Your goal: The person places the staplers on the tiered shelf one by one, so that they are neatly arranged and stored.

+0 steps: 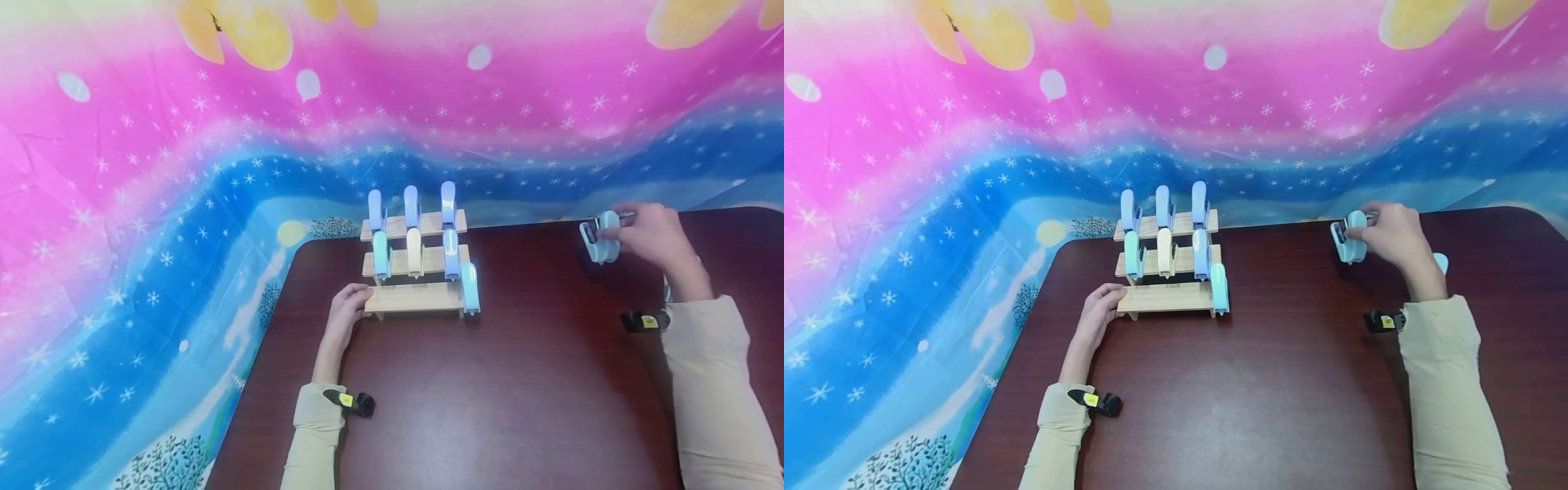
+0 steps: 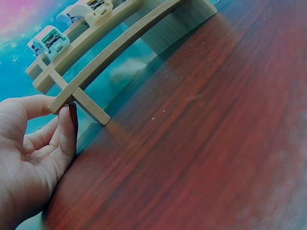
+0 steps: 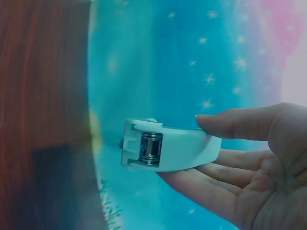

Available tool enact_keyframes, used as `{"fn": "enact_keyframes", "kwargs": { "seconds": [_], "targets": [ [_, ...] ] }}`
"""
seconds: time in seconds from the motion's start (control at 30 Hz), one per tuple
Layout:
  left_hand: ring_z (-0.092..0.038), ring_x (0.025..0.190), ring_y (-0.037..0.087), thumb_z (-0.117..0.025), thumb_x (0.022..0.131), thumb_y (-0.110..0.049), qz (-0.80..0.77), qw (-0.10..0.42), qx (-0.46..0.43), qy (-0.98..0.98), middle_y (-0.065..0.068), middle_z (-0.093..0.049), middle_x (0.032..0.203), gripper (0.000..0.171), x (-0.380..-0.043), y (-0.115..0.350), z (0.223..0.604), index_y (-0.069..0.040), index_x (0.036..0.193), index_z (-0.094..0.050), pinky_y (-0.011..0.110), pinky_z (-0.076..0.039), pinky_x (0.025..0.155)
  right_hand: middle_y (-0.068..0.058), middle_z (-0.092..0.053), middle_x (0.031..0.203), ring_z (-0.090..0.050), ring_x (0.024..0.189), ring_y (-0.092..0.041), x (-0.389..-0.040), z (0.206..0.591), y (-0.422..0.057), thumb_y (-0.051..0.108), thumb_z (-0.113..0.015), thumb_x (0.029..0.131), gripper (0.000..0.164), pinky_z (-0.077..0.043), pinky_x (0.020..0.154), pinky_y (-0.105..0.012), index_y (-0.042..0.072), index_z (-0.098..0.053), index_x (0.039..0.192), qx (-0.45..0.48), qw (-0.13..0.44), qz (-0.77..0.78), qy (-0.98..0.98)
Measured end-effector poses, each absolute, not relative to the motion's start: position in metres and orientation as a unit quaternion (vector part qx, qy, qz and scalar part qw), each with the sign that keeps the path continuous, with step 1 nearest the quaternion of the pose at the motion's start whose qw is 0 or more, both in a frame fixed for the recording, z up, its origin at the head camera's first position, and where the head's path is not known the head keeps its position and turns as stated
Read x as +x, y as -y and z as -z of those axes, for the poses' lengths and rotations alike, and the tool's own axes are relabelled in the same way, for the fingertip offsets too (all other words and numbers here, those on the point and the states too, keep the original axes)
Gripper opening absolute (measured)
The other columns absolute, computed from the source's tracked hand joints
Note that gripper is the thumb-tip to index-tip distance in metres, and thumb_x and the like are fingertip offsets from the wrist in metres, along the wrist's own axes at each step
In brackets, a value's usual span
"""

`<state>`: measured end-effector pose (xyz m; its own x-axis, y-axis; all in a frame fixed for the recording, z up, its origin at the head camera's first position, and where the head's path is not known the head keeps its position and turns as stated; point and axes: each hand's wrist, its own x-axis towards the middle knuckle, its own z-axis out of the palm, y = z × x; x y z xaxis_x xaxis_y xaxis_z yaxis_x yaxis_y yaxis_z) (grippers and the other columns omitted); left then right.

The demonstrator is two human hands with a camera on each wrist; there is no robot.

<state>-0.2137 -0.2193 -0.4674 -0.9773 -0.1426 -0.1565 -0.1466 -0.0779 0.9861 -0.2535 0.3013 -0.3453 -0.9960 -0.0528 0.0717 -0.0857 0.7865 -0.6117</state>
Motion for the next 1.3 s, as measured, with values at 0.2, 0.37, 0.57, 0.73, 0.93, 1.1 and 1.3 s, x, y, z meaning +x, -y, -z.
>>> {"fn": "enact_keyframes", "kwargs": {
  "seconds": [0.2,0.37,0.57,0.73,0.93,1.1,1.3],
  "targets": [
    [-0.064,0.077,0.015,-0.068,0.096,-0.012,-0.724,0.000,-0.106,-0.681,0.011,-0.067,0.102,0.026,-0.213,0.219,0.468,0.005,0.116,-0.066,0.026,-0.054,0.067,-0.041,-0.063,0.117,-0.075,0.071,-0.029,-0.244,0.328,-0.289,0.027,-0.073,0.097,0.063,-0.046,0.057,-0.019,-0.012,-0.052,0.140,0.024,0.061,-0.349,0.935],
    [-0.065,0.079,0.017,-0.069,0.096,-0.013,-0.721,0.003,-0.105,-0.685,0.012,-0.067,0.104,0.026,-0.214,0.218,0.468,0.004,0.115,-0.066,0.027,-0.055,0.068,-0.041,-0.061,0.123,-0.068,0.061,0.000,-0.233,0.318,-0.279,0.034,-0.072,0.098,0.067,-0.045,0.057,-0.010,-0.010,-0.050,0.144,0.013,0.075,-0.381,0.921],
    [-0.065,0.082,0.018,-0.068,0.096,-0.013,-0.716,0.004,-0.103,-0.691,0.013,-0.067,0.106,0.027,-0.213,0.218,0.466,0.005,0.117,-0.066,0.027,-0.055,0.068,-0.041,-0.061,0.124,-0.061,0.059,0.013,-0.222,0.309,-0.261,0.033,-0.074,0.097,0.066,-0.047,0.058,-0.010,-0.007,-0.053,0.144,0.014,0.099,-0.417,0.903],
    [-0.066,0.082,0.018,-0.068,0.097,-0.011,-0.716,0.004,-0.103,-0.691,0.014,-0.067,0.106,0.026,-0.212,0.220,0.465,0.005,0.117,-0.065,0.027,-0.056,0.068,-0.038,-0.063,0.123,-0.061,0.061,0.015,-0.219,0.303,-0.245,0.033,-0.075,0.096,0.061,-0.050,0.058,-0.013,-0.004,-0.056,0.142,0.020,0.104,-0.425,0.899],
    [-0.066,0.080,0.018,-0.069,0.097,-0.011,-0.715,0.002,-0.106,-0.691,0.014,-0.066,0.107,0.025,-0.212,0.220,0.465,0.004,0.118,-0.066,0.027,-0.056,0.066,-0.037,-0.064,0.124,-0.062,0.062,0.013,-0.219,0.297,-0.232,0.033,-0.075,0.096,0.061,-0.051,0.060,-0.012,-0.002,-0.056,0.143,0.025,0.103,-0.438,0.893],
    [-0.066,0.080,0.017,-0.069,0.097,-0.011,-0.712,-0.001,-0.108,-0.694,0.014,-0.067,0.106,0.025,-0.212,0.221,0.466,0.004,0.117,-0.066,0.026,-0.056,0.065,-0.035,-0.064,0.125,-0.062,0.064,0.014,-0.217,0.294,-0.222,0.033,-0.075,0.096,0.063,-0.050,0.062,-0.010,0.000,-0.055,0.146,0.028,0.096,-0.447,0.889],
    [-0.066,0.080,0.017,-0.069,0.096,-0.011,-0.712,-0.003,-0.107,-0.694,0.013,-0.067,0.104,0.025,-0.212,0.221,0.467,0.003,0.117,-0.066,0.025,-0.055,0.063,-0.032,-0.066,0.124,-0.063,0.066,0.012,-0.216,0.289,-0.210,0.034,-0.074,0.097,0.060,-0.051,0.063,-0.012,0.002,-0.057,0.145,0.039,0.098,-0.451,0.886]
  ]
}}
